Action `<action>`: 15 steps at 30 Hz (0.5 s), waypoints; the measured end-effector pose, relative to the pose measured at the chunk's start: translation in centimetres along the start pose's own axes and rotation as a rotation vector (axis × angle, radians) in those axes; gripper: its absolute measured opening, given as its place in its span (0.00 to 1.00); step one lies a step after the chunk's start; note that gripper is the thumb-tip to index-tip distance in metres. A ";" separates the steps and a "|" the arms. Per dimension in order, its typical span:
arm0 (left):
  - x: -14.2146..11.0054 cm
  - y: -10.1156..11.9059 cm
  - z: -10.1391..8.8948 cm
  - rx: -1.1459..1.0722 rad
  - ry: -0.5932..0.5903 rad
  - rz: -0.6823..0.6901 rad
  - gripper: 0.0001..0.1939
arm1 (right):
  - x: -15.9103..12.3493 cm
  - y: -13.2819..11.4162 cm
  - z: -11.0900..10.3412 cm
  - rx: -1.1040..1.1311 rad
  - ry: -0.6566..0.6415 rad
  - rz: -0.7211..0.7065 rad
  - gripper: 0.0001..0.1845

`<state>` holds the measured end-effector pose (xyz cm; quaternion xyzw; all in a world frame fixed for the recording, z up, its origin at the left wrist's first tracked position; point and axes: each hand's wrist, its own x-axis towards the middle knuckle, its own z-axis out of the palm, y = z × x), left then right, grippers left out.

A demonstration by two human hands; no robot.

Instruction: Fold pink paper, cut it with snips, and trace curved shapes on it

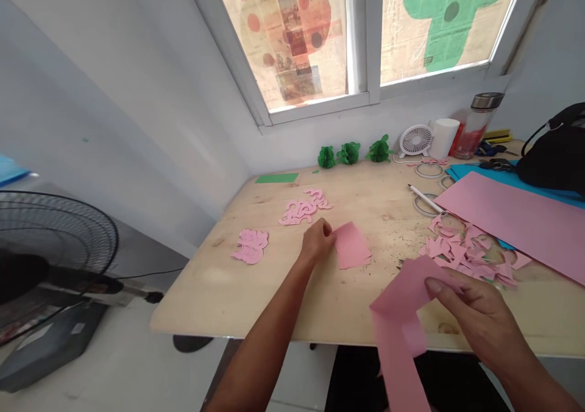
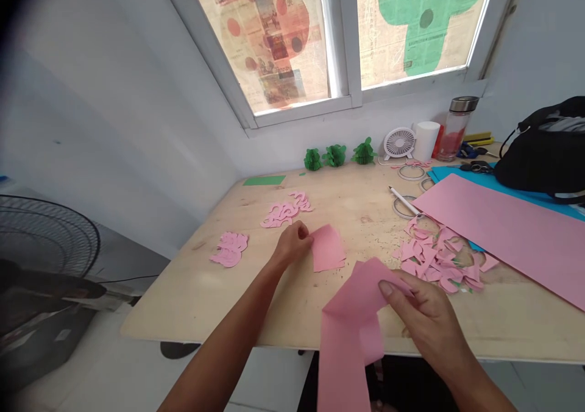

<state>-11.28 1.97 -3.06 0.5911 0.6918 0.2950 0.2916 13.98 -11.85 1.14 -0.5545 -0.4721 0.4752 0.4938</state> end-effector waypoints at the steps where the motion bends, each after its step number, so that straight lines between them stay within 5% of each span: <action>1: -0.2 -0.1 0.1 -0.062 0.003 -0.001 0.07 | 0.2 0.2 0.0 0.028 0.005 0.040 0.15; 7: -1.8 0.1 -0.6 -0.436 -0.031 0.014 0.10 | 0.8 0.4 0.0 0.053 0.013 0.151 0.17; 15: -3.2 1.3 -2.3 -0.725 -0.019 -0.010 0.13 | 1.0 0.0 0.6 -0.095 0.045 0.026 0.13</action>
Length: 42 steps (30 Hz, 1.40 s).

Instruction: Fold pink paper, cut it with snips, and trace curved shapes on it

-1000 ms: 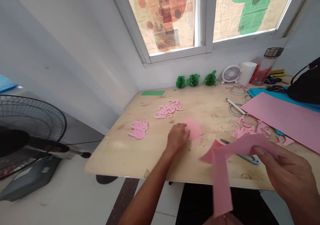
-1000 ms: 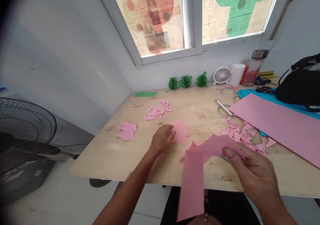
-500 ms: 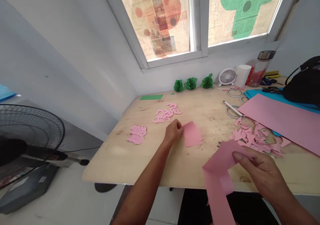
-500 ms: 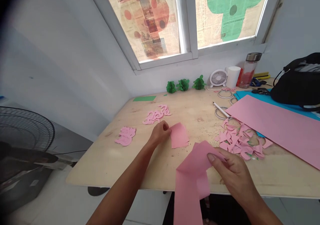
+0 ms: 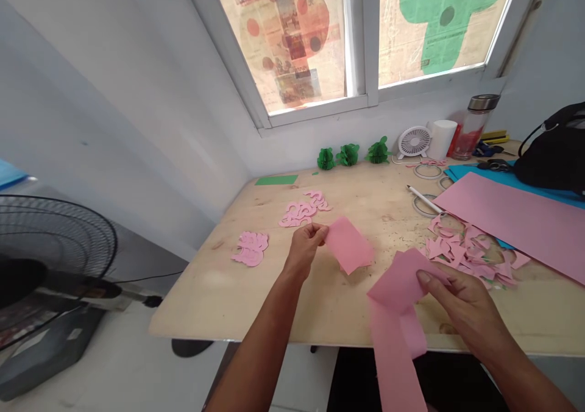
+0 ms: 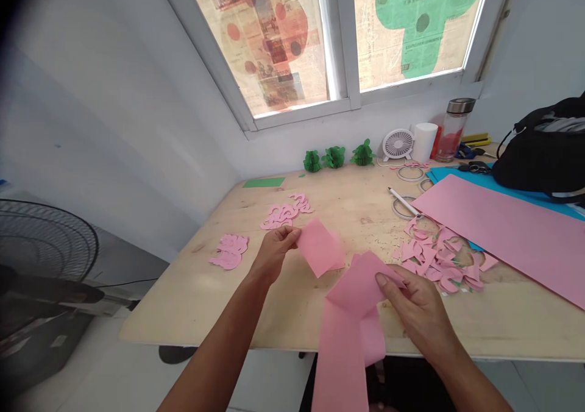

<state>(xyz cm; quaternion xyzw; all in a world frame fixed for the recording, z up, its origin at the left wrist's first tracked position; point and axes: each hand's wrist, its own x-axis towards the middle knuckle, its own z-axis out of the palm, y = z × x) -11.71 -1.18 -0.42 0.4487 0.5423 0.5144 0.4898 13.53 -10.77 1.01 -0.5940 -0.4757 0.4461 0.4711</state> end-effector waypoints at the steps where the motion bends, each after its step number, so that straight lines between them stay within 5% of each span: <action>1: -0.2 0.3 0.0 -0.035 -0.008 -0.010 0.14 | 0.3 0.3 -0.1 -0.036 -0.012 -0.043 0.14; 6: -2.0 1.8 0.5 -0.193 -0.034 -0.043 0.16 | 1.8 1.6 -0.3 -0.334 0.008 -0.263 0.16; 11: -4.6 2.9 1.9 -0.289 -0.026 -0.057 0.21 | 2.1 1.6 0.7 -0.587 0.101 -0.406 0.29; 17: -6.6 1.9 4.3 -0.384 0.010 -0.084 0.17 | 2.1 0.8 1.2 -0.526 -0.064 -0.545 0.19; 24: -6.9 0.5 5.5 -0.353 0.181 0.002 0.15 | 2.1 -0.2 0.8 -0.149 -0.253 -0.405 0.18; 29: -7.2 0.2 5.7 -0.262 0.194 0.073 0.11 | 1.7 -0.1 1.6 -0.064 -0.235 -0.172 0.21; 34: -8.0 0.3 5.3 -0.095 0.078 0.149 0.15 | 1.6 -0.1 2.0 0.020 -0.119 -0.039 0.21; 42: -8.6 -0.3 3.9 -0.006 -0.272 0.249 0.23 | 1.4 0.0 2.0 0.064 0.028 -0.009 0.22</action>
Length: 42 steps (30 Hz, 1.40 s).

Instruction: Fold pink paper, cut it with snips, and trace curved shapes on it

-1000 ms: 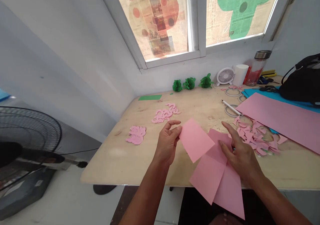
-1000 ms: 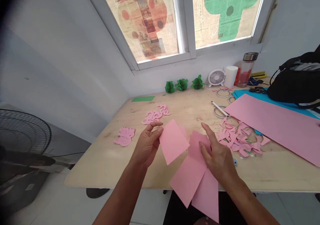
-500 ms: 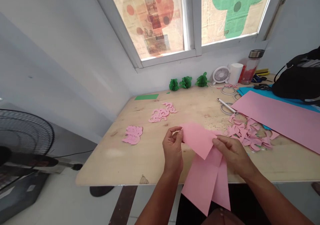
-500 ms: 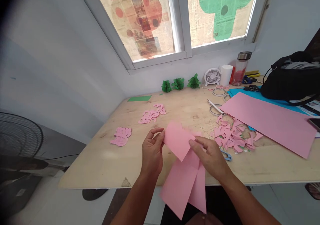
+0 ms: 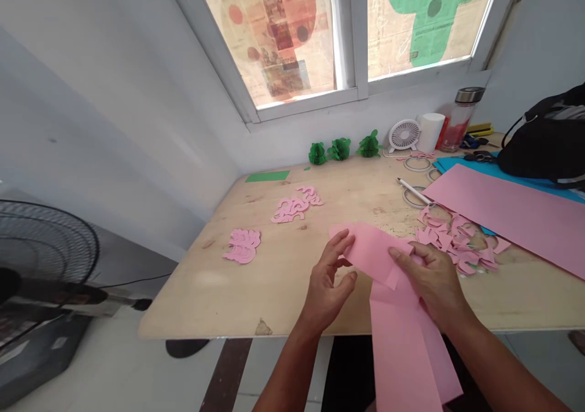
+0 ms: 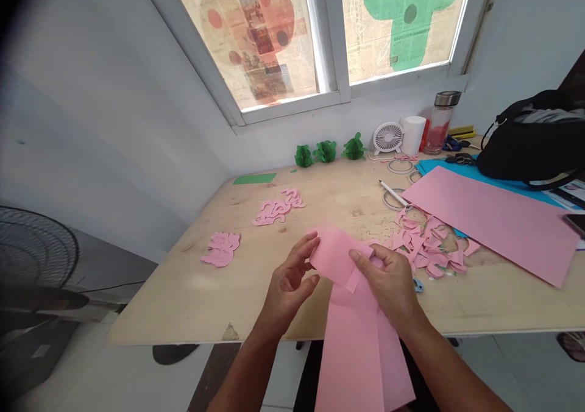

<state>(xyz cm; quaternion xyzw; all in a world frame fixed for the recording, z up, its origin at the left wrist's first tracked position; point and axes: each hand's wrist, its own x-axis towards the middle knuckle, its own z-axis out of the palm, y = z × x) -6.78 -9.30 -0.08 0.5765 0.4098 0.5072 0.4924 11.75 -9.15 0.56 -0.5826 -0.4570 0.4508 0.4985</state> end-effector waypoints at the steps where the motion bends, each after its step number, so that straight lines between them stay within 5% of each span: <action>1: 0.0 -0.1 0.0 -0.005 0.001 -0.006 0.23 | 0.0 0.0 0.0 -0.011 0.003 -0.011 0.22; 13: 1.3 0.2 0.6 -0.095 0.235 -0.125 0.14 | -0.1 0.4 -0.2 -0.119 -0.031 -0.106 0.18; 20: 2.6 0.1 0.4 -0.520 0.491 -0.232 0.13 | -0.3 0.6 -0.4 -0.148 -0.086 -0.134 0.21; 26: 1.1 2.8 -0.5 -0.469 0.351 -0.349 0.14 | 0.7 0.4 -0.8 -0.175 -0.084 -0.216 0.22; 30: 0.0 3.4 -0.3 -0.273 0.030 -0.440 0.15 | 0.9 0.8 -0.9 -0.114 -0.091 -0.231 0.23; 34: -0.4 2.0 0.4 -0.011 -0.180 -0.374 0.16 | 0.6 1.0 -1.1 -0.035 -0.026 -0.247 0.27; 42: -0.7 0.0 1.6 0.258 -0.166 -0.237 0.19 | 0.5 0.8 -1.1 -0.269 -0.024 -0.283 0.18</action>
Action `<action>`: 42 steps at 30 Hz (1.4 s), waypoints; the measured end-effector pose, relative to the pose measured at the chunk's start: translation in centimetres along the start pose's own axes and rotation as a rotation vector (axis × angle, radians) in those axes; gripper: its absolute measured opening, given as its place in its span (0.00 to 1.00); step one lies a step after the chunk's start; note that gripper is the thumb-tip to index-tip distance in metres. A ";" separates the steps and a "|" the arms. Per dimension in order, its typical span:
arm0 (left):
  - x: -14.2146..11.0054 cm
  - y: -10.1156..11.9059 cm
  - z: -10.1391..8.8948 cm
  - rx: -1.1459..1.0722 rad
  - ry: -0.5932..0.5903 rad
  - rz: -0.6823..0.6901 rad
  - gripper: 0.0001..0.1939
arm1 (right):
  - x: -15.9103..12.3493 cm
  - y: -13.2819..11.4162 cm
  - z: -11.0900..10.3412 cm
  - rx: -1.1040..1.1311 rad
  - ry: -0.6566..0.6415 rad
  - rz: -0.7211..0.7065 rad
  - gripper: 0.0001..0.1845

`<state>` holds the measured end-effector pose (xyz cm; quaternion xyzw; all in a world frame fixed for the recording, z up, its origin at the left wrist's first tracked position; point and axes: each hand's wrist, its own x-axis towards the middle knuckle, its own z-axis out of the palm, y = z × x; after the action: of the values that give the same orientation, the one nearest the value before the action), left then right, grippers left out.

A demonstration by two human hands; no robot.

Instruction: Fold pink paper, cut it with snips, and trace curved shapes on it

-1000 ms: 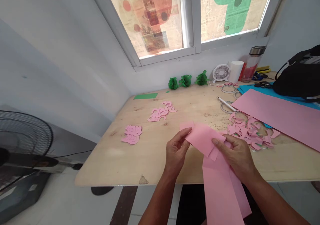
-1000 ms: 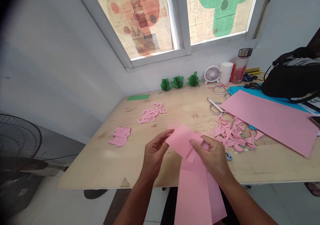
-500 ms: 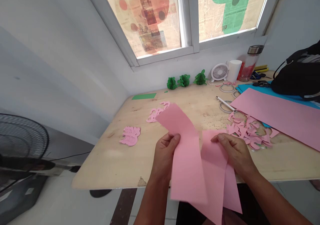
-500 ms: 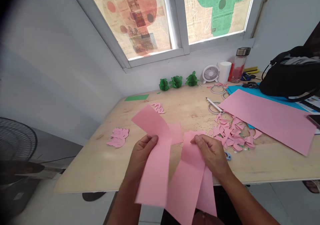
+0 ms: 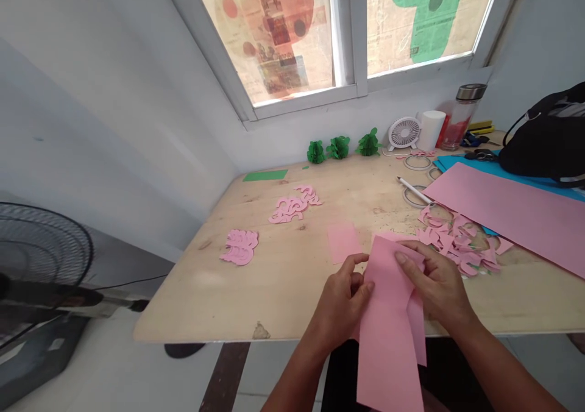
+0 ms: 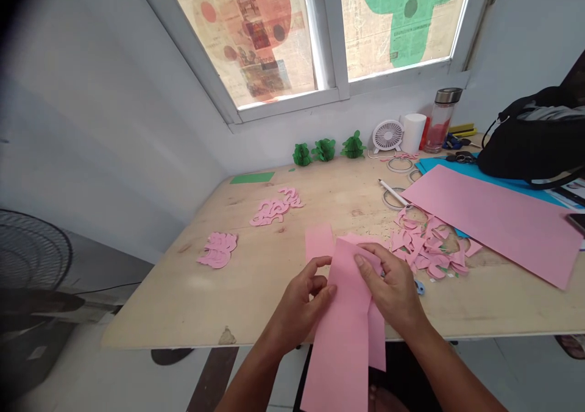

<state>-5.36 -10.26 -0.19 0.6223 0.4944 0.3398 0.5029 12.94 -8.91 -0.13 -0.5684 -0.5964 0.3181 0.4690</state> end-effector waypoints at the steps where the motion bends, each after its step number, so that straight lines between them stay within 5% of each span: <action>1: 0.2 -0.2 -0.1 0.024 0.008 0.009 0.19 | 0.0 0.1 0.0 -0.040 0.041 -0.030 0.19; 4: 1.4 -1.3 -1.0 0.149 0.155 0.042 0.19 | -0.2 0.2 -0.2 -0.134 0.107 -0.124 0.25; 7: 3.3 -2.5 -2.5 0.668 0.327 0.138 0.15 | -0.3 0.3 -0.4 -0.175 -0.026 -0.210 0.20; 11: 5.1 -3.3 -3.7 0.886 0.156 0.219 0.07 | -0.5 0.7 -0.2 -0.173 -0.204 -0.269 0.14; 16: 5.3 -3.7 -3.7 1.002 0.022 0.268 0.12 | -0.5 1.2 0.0 -0.165 -0.175 -0.148 0.15; 20: 5.1 -4.3 -3.6 0.983 0.040 0.302 0.12 | -0.3 1.5 0.0 -0.169 -0.164 -0.061 0.17; 25: 4.8 -4.1 -4.2 0.797 0.202 0.308 0.12 | -0.2 1.8 -0.2 -0.107 -0.151 0.030 0.18; 32: 2.3 -1.0 -6.0 0.293 0.431 0.242 0.16 | 0.5 1.3 0.2 0.101 -0.155 0.143 0.17; 37: 0.4 0.1 -3.1 -0.536 0.391 0.001 0.13 | 0.3 0.4 1.1 0.250 -0.245 0.140 0.21; 42: -0.4 -0.7 0.3 -0.701 0.443 -0.070 0.13 | -0.1 0.2 1.1 0.406 -0.255 -0.012 0.22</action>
<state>-5.40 -10.76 -0.88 0.3080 0.4661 0.5959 0.5768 11.99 -8.80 -0.76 -0.4141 -0.5779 0.4981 0.4964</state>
